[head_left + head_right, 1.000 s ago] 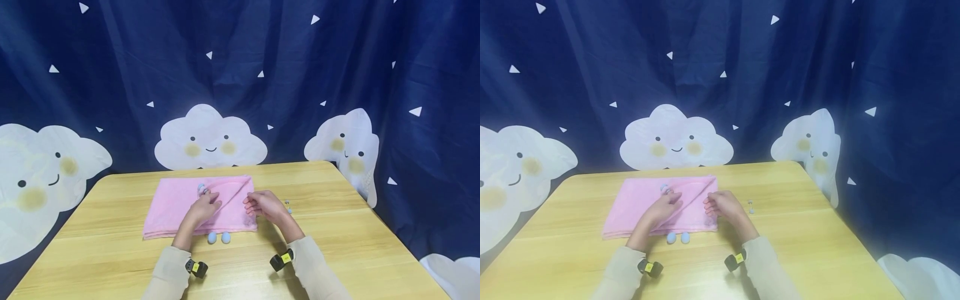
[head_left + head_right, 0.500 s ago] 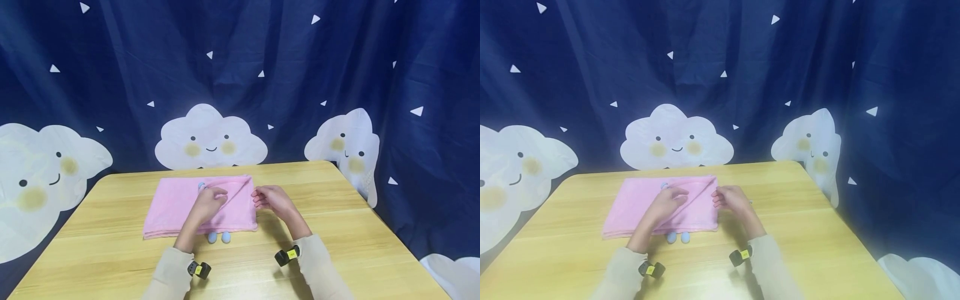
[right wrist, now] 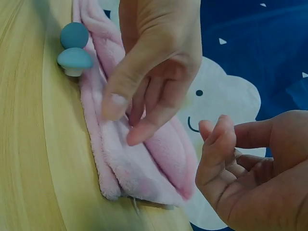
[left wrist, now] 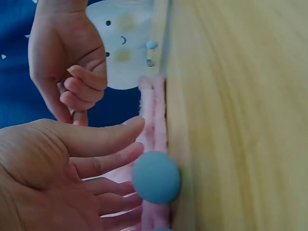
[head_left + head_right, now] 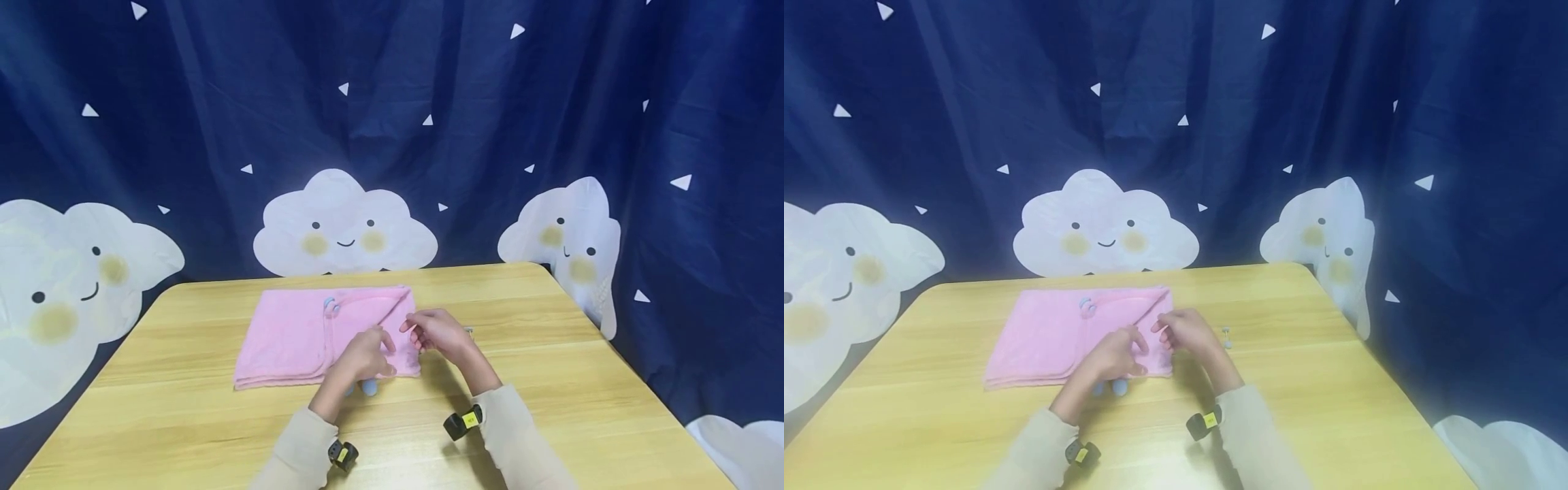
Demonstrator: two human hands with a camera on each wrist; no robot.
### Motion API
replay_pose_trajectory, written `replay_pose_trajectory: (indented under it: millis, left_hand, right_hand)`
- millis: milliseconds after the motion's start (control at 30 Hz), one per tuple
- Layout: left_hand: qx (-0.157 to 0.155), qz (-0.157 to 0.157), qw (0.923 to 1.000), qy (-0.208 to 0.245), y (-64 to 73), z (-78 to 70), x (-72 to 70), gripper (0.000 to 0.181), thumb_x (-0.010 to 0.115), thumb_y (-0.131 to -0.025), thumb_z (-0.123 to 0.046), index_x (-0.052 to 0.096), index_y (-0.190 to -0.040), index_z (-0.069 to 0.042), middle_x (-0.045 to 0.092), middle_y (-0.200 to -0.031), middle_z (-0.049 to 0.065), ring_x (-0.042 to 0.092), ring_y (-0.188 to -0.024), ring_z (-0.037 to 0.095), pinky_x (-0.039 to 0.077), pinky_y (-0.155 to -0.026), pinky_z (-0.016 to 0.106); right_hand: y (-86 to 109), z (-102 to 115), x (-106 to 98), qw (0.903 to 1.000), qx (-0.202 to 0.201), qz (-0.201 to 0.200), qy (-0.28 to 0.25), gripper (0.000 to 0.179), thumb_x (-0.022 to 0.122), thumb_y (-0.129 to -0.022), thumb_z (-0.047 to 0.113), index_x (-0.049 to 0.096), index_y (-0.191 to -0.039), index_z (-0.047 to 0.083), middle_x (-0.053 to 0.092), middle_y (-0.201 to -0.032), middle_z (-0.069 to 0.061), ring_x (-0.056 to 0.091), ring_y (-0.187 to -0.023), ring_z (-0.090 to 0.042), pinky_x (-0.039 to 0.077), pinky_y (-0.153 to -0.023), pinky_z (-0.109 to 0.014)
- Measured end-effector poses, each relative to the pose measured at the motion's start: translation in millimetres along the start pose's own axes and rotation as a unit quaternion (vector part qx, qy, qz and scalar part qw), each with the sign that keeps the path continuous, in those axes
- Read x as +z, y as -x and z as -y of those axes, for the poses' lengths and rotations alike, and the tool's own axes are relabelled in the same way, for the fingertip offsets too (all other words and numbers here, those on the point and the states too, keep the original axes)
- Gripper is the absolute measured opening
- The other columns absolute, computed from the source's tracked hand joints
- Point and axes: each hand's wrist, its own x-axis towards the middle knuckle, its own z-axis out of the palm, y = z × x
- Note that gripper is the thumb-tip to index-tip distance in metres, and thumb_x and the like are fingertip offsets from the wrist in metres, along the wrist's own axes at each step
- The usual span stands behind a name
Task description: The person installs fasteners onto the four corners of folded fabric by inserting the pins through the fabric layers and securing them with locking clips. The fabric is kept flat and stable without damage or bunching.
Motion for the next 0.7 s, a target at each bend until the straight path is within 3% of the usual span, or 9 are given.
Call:
replay_pose_trajectory:
  millis: [133, 267, 367, 467, 567, 700]
  left_hand:
    - [-0.006, -0.003, 0.9998, -0.021, -1.6, 2.1, 4.0, 0.03, 0.087, -0.061, 0.001, 0.07, -0.085, -0.007, 0.058, -0.14, 0.024, 0.063, -0.11, 0.038, 0.055, -0.088, 0.046]
    - [0.0, -0.016, 0.9996, -0.024, -2.2, 5.7, 4.4, 0.021, 0.081, -0.066, 0.001, 0.071, -0.081, -0.009, 0.069, -0.122, 0.015, 0.063, -0.095, 0.029, 0.053, -0.08, 0.041]
    - [-0.001, -0.021, 0.9998, -0.005, -1.9, 7.4, 2.2, 0.012, 0.076, -0.074, 0.001, 0.073, -0.079, -0.009, 0.071, -0.091, 0.008, 0.056, -0.07, 0.02, 0.048, -0.062, 0.032]
    - [-0.004, -0.024, 0.9995, 0.022, -2.0, 8.4, -1.4, 0.009, 0.072, -0.079, 0.001, 0.072, -0.078, -0.008, 0.056, -0.066, 0.002, 0.043, -0.053, 0.012, 0.037, -0.048, 0.024]
    - [0.0, -0.038, 0.9988, 0.031, -3.3, 9.6, -5.6, 0.009, 0.07, -0.081, 0.0, 0.072, -0.079, -0.009, 0.046, -0.061, -0.002, 0.039, -0.053, 0.011, 0.034, -0.048, 0.023]
    - [0.009, -0.064, 0.9977, 0.02, -4.4, 11.0, -11.9, 0.006, 0.072, -0.08, -0.005, 0.072, -0.078, -0.01, 0.054, -0.068, 0.0, 0.046, -0.066, 0.016, 0.039, -0.062, 0.029]
  right_hand:
    - [0.5, -0.5, -0.8, 0.9994, 0.007, 0.022, 0.024, 0.033, 0.053, -0.102, 0.019, 0.067, -0.104, -0.011, 0.053, -0.061, 0.0, 0.049, -0.054, -0.009, 0.042, -0.054, -0.022]
    - [2.4, -0.8, -1.4, 0.9971, 0.017, 0.061, 0.042, 0.035, 0.052, -0.102, 0.019, 0.065, -0.111, -0.012, 0.053, -0.061, 0.0, 0.049, -0.054, -0.01, 0.044, -0.054, -0.022]
    - [4.1, -0.8, -1.6, 0.9942, 0.021, 0.091, 0.053, 0.036, 0.051, -0.102, 0.017, 0.06, -0.119, -0.014, 0.056, -0.063, -0.001, 0.051, -0.055, -0.011, 0.046, -0.054, -0.022]
    - [6.2, -0.5, -2.4, 0.9908, 0.021, 0.113, 0.072, 0.036, 0.058, -0.099, 0.013, 0.057, -0.125, -0.012, 0.058, -0.064, -0.003, 0.053, -0.055, -0.011, 0.046, -0.052, -0.023]
    - [7.6, -0.6, -4.0, 0.987, 0.023, 0.127, 0.096, 0.041, 0.067, -0.093, 0.011, 0.057, -0.127, -0.008, 0.06, -0.063, -0.004, 0.052, -0.053, -0.011, 0.042, -0.049, -0.023]
    - [7.4, -2.9, -6.2, 0.9839, 0.025, 0.135, 0.114, 0.044, 0.07, -0.087, 0.005, 0.06, -0.129, -0.005, 0.065, -0.068, -0.008, 0.059, -0.058, -0.015, 0.049, -0.054, -0.027]
